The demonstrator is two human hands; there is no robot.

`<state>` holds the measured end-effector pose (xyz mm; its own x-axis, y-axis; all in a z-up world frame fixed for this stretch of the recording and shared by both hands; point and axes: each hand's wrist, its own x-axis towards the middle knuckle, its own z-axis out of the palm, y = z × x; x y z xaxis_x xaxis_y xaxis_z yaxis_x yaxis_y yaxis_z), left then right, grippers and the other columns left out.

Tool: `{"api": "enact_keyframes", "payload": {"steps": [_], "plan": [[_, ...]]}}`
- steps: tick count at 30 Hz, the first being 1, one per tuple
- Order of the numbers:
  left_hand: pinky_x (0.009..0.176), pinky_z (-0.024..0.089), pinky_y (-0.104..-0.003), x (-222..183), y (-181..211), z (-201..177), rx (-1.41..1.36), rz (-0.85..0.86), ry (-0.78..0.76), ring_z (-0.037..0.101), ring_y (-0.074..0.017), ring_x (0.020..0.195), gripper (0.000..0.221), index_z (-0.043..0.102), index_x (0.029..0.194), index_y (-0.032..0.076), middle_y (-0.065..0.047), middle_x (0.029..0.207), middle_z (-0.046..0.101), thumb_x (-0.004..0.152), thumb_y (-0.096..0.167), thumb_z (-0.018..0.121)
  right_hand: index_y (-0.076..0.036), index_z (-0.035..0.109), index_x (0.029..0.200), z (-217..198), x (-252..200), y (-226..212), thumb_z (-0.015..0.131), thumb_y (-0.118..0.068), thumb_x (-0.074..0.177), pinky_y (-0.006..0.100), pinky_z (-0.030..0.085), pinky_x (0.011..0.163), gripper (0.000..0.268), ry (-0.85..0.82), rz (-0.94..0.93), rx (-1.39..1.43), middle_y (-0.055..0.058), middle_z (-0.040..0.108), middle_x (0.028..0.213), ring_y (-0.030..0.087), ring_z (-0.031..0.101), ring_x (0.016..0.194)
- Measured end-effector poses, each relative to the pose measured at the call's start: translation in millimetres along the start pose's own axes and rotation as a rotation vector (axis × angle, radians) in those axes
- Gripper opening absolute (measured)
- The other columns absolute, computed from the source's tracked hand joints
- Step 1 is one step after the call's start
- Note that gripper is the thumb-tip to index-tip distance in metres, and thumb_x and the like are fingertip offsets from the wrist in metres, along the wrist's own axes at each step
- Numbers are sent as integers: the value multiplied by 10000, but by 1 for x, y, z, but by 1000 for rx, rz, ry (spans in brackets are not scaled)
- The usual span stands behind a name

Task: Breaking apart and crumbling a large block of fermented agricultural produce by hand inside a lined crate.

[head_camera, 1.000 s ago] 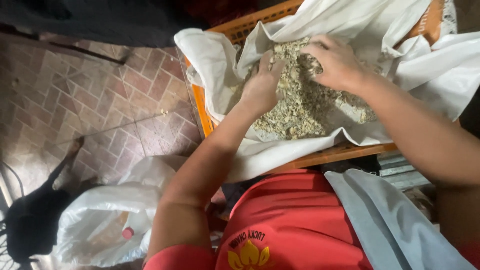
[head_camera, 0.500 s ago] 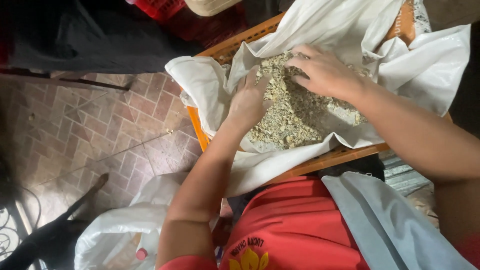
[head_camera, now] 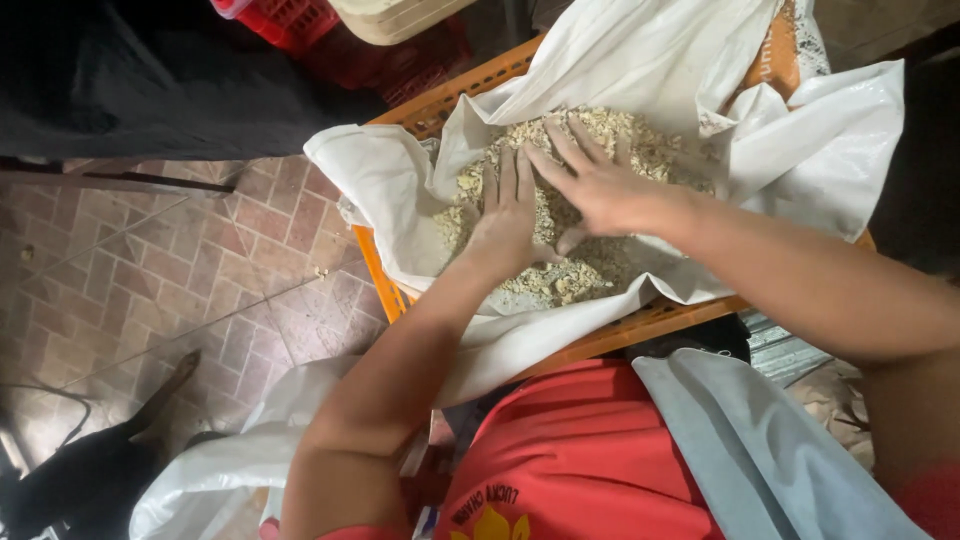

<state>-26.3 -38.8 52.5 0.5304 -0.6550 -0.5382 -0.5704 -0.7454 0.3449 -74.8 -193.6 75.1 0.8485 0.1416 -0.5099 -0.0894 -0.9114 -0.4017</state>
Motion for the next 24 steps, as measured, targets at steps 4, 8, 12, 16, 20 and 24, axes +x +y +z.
{"api": "enact_keyframes", "payload": {"steps": [4,8,12,16,20,24], "plan": [[1070,349,-750,9,5,21,157,-28,28,43,-528,1514,1376,-78,1586,-53,-307,1642,-81,783,526,878,-233,48,1571,16,7,10,803,-84,739,788,125,1045,1133,8,9,-180,160,-138,1611,434,-69,1465],[1044,459,-647,19,5,30,258,-71,134,225,-487,1493,1286,-62,1604,-20,-292,1645,-1,857,580,796,-235,74,1575,8,8,6,744,24,796,786,196,1036,1060,58,68,-183,166,-101,1601,459,13,1459],[930,578,-573,42,-13,45,303,-46,234,492,-430,1328,1122,99,1613,32,-268,1553,270,845,370,843,-155,260,1491,11,17,18,754,-3,781,706,399,950,878,120,18,-172,199,209,1485,467,273,1380],[800,649,-481,61,-34,55,220,-36,274,588,-390,1211,906,272,1578,136,-223,1426,424,845,196,802,-60,439,1338,14,29,33,680,21,817,675,463,894,580,148,-28,-156,199,294,1423,468,358,1321],[770,652,-439,72,-54,58,119,39,451,708,-351,990,584,539,1382,268,-113,1255,522,841,156,727,-58,545,1298,-15,16,19,527,104,847,532,567,798,480,207,-46,-102,224,429,1366,493,456,1255],[768,654,-480,58,-50,37,-157,75,432,730,-400,928,365,685,1206,211,-141,1126,610,858,107,719,-70,508,1384,-38,-11,-6,521,102,896,595,536,829,518,212,29,100,283,398,1434,538,444,1253]]}}
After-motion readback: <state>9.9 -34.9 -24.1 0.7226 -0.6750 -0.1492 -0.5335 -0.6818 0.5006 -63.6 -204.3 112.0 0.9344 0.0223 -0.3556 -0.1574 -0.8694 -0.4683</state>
